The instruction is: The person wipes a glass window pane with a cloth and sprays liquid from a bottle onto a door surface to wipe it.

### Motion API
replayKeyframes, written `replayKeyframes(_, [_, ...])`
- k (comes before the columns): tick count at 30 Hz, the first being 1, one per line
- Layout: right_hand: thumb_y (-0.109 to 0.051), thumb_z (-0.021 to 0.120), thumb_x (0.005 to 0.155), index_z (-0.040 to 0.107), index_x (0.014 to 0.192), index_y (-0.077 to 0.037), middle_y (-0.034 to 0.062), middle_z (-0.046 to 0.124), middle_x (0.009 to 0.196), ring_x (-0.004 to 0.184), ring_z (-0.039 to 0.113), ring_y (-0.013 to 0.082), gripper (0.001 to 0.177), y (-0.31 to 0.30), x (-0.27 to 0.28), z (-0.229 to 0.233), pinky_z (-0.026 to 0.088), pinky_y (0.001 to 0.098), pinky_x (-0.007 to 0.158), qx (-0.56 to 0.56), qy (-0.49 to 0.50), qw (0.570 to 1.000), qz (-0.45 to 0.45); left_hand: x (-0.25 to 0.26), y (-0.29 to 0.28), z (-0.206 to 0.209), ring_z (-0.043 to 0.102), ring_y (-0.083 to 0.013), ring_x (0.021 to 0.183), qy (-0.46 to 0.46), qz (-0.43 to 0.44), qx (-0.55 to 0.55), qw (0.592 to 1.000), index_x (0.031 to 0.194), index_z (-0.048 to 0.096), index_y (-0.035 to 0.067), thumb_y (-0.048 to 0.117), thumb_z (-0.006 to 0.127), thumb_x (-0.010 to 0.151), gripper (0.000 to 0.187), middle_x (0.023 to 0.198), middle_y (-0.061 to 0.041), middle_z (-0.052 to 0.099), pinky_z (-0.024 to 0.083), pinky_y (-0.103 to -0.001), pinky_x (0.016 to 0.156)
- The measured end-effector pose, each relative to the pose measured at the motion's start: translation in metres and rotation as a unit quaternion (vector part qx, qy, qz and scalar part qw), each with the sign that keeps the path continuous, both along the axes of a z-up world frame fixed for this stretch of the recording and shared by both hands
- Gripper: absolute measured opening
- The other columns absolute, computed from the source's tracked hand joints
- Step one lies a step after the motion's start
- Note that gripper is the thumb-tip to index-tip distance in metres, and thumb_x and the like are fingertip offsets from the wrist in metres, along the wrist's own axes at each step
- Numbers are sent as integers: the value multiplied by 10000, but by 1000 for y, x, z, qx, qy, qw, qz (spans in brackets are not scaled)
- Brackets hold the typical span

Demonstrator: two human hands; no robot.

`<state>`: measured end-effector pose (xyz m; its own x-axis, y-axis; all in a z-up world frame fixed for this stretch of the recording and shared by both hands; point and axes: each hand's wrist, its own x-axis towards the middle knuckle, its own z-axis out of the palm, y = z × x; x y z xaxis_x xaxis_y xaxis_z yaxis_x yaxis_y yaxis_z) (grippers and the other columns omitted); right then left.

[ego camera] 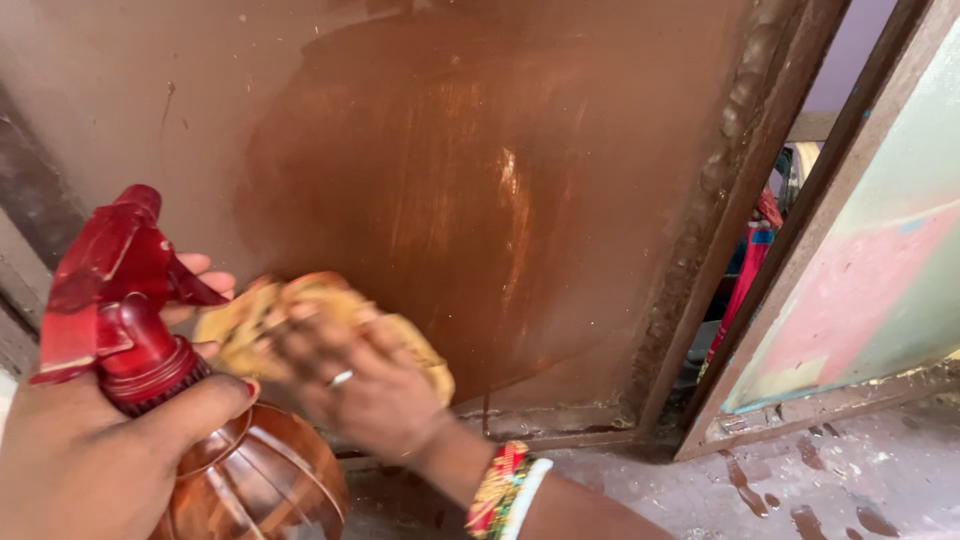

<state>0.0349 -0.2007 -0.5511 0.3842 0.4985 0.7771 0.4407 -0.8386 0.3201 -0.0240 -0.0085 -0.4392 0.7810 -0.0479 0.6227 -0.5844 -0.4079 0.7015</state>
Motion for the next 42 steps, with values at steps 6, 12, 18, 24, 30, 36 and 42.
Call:
replayKeyframes(6, [-351, 594, 1036, 462, 1672, -237, -81, 341, 1735, 1613, 272, 116, 659, -14, -14, -2, 133, 435, 1339, -180, -58, 980, -60, 5, 1, -10, 706, -189, 1077, 48, -27, -34, 998, 1442, 551, 58, -9, 792, 653, 828, 1338, -46, 697, 559, -328, 839])
replayKeyframes(12, [-269, 582, 1025, 500, 1593, -311, -41, 452, 1636, 1546, 352, 193, 575, -125, -36, -11, 171, 484, 1280, -166, -93, 981, -23, 4, -13, -24, 670, -198, 1095, 38, -50, -69, 996, 1458, 541, 37, -30, 770, 659, 833, 1304, -79, 703, 538, -340, 889])
replayKeyframes(18, [-283, 610, 972, 553, 1521, -318, -75, 476, 1586, 1495, 395, 195, 554, -167, -58, -10, 249, 511, 1255, -161, -91, 981, -65, 4, -6, -27, 638, -193, 1256, -6, -78, -77, 994, 1436, 512, 3, -26, 760, 638, 836, 1324, -82, 657, 544, -352, 943])
replayKeyframes(24, [-284, 600, 912, 561, 1499, -210, 1, 485, 1584, 1494, 384, 209, 593, -85, -34, -19, 279, 520, 1165, -135, -51, 989, 7, -6, 26, -21, 641, -197, 1257, -16, -41, -67, 997, 1502, 464, 14, -24, 767, 611, 942, 1342, -85, 648, 550, -368, 935])
replayKeyframes(30, [-332, 548, 936, 568, 1495, -164, -6, 448, 1652, 1570, 315, 166, 584, 36, -2, -24, 220, 427, 1281, -202, -36, 978, 30, -8, 50, -14, 646, -202, 1259, -23, -21, -73, 997, 1582, 407, 27, -22, 777, 579, 1070, 1363, -89, 638, 556, -388, 926])
replayKeyframes(36, [-368, 544, 932, 587, 1527, -131, -2, 467, 1652, 1526, 332, 156, 642, 31, -1, -18, 198, 389, 1290, -210, -47, 976, 25, 3, 44, -2, 627, -200, 1278, -48, -105, -63, 991, 1530, 408, -2, -7, 781, 617, 986, 1389, -94, 618, 553, -385, 906])
replayKeyframes(42, [-317, 590, 970, 654, 1435, -252, -44, 485, 1575, 1537, 364, 196, 474, -63, -18, 10, 220, 537, 1255, -129, -72, 989, 20, -1, -4, 2, 625, -188, 1272, -74, -124, -77, 987, 1445, 510, 9, 9, 772, 648, 839, 1378, -89, 636, 537, -370, 936])
